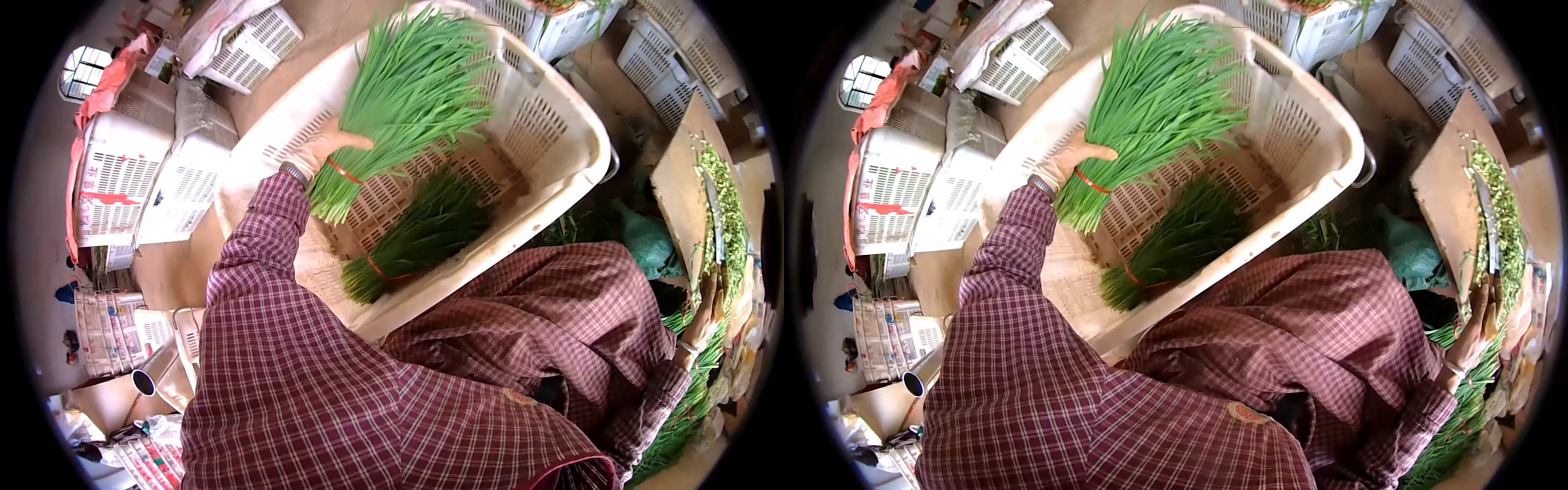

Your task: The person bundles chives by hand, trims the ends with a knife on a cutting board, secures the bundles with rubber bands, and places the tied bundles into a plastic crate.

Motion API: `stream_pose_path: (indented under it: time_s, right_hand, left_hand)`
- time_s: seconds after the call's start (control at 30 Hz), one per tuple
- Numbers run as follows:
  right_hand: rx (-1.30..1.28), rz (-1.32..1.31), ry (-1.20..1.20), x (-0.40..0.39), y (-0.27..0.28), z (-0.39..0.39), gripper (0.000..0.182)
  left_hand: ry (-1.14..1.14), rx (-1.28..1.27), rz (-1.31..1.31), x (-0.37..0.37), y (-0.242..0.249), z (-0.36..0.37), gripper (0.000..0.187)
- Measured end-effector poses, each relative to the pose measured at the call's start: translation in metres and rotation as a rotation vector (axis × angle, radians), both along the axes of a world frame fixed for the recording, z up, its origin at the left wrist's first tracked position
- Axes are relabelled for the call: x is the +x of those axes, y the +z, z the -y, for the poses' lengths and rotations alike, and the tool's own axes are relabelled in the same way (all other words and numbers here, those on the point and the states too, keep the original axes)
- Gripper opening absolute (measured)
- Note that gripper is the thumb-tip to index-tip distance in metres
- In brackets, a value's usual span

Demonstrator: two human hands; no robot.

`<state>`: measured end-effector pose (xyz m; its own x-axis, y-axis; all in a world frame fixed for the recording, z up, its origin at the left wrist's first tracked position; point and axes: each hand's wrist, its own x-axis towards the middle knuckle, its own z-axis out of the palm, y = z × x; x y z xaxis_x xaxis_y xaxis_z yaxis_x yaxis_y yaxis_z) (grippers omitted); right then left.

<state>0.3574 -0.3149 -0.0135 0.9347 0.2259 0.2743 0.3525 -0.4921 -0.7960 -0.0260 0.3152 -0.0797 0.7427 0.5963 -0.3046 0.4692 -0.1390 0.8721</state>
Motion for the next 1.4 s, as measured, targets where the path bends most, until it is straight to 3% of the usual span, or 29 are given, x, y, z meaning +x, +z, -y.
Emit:
stream_pose_path:
  time_s: [0.03, 0.07, 0.13, 0.17, 0.2, 0.27, 0.3, 0.33, 0.43, 0.53, 0.57, 0.67, 0.8, 0.87, 0.93, 1.0, 1.07, 1.13, 1.17, 1.27, 1.3, 1.4]
  right_hand:
    - [0.020, -0.018, -0.004, -0.005, 0.002, -0.006, 0.046]
    - [-0.001, -0.029, -0.002, -0.003, -0.002, -0.006, 0.046]
    - [0.058, -0.122, -0.020, 0.001, -0.009, -0.002, 0.045]
    - [0.022, -0.102, -0.017, -0.001, -0.009, -0.004, 0.045]
    - [0.010, -0.106, -0.018, 0.000, -0.008, -0.004, 0.045]
    - [0.038, -0.109, -0.027, 0.003, -0.006, 0.000, 0.044]
    - [0.026, -0.094, -0.027, 0.002, -0.004, -0.001, 0.043]
    - [0.017, -0.096, -0.031, 0.003, -0.002, 0.003, 0.043]
    - [-0.148, -0.043, -0.048, 0.000, 0.010, 0.009, 0.041]
    - [-0.138, -0.037, -0.083, -0.001, 0.012, 0.024, 0.044]
    - [-0.146, -0.006, -0.072, -0.001, 0.012, 0.030, 0.044]
    - [-0.139, -0.015, -0.048, -0.001, 0.012, 0.033, 0.044]
    - [-0.185, -0.022, -0.025, 0.006, 0.005, 0.033, 0.044]
    - [-0.203, -0.046, -0.094, -0.001, 0.005, 0.027, 0.041]
    - [-0.256, -0.067, -0.109, 0.001, -0.004, 0.037, 0.044]
    - [-0.274, -0.001, 0.076, -0.006, -0.009, 0.042, 0.043]
    - [-0.206, -0.051, 0.021, -0.013, -0.007, 0.037, 0.042]
    - [-0.142, -0.121, -0.032, -0.015, -0.001, 0.039, 0.042]
    - [-0.099, -0.177, -0.084, -0.010, -0.002, 0.046, 0.043]
    - [-0.111, -0.135, -0.121, -0.015, -0.001, 0.052, 0.044]
    - [-0.146, -0.093, -0.048, -0.003, -0.011, 0.077, 0.045]
    - [-0.180, -0.160, -0.180, -0.003, -0.010, 0.071, 0.046]
  left_hand:
    - [0.023, 0.042, -0.077, -0.007, 0.004, 0.013, 0.091]
    - [0.024, 0.020, -0.089, -0.018, -0.022, 0.005, 0.091]
    - [-0.046, 0.351, -0.195, -0.050, -0.083, -0.015, 0.096]
    - [-0.049, 0.180, -0.156, -0.057, -0.090, -0.010, 0.097]
    - [-0.050, 0.168, -0.160, -0.067, -0.102, -0.013, 0.097]
    - [-0.066, -0.034, -0.415, -0.089, -0.131, -0.020, 0.125]
    - [-0.087, -0.064, -0.420, -0.086, -0.116, -0.007, 0.129]
    - [-0.092, -0.073, -0.422, -0.093, -0.132, -0.004, 0.129]
    - [-0.279, -0.096, -0.905, -0.103, -0.168, 0.009, 0.132]
    - [-0.326, 0.035, -0.836, -0.110, -0.185, 0.022, 0.133]
    - [-0.248, 0.002, -0.820, -0.113, -0.189, 0.024, 0.136]
    - [-0.256, 0.191, -0.744, -0.104, -0.167, 0.049, 0.138]
    - [-0.173, 0.040, -0.692, -0.117, -0.189, 0.056, 0.138]
    - [-0.227, -0.113, -0.605, -0.128, -0.198, 0.063, 0.136]
    - [-0.265, -0.098, -0.617, -0.133, -0.204, 0.076, 0.135]
    - [-0.236, -0.207, -0.701, -0.127, -0.210, 0.078, 0.136]
    - [-0.250, -0.195, -0.716, -0.131, -0.210, 0.072, 0.137]
    - [-0.322, 0.015, -0.615, -0.136, -0.224, 0.067, 0.138]
    - [-0.295, -0.020, -0.711, -0.129, -0.207, 0.069, 0.136]
    - [-0.166, -0.123, -0.539, -0.142, -0.213, 0.067, 0.134]
    - [-0.205, -0.031, -0.528, -0.140, -0.199, 0.069, 0.133]
    - [-0.261, 0.053, -0.629, -0.133, -0.191, 0.077, 0.132]
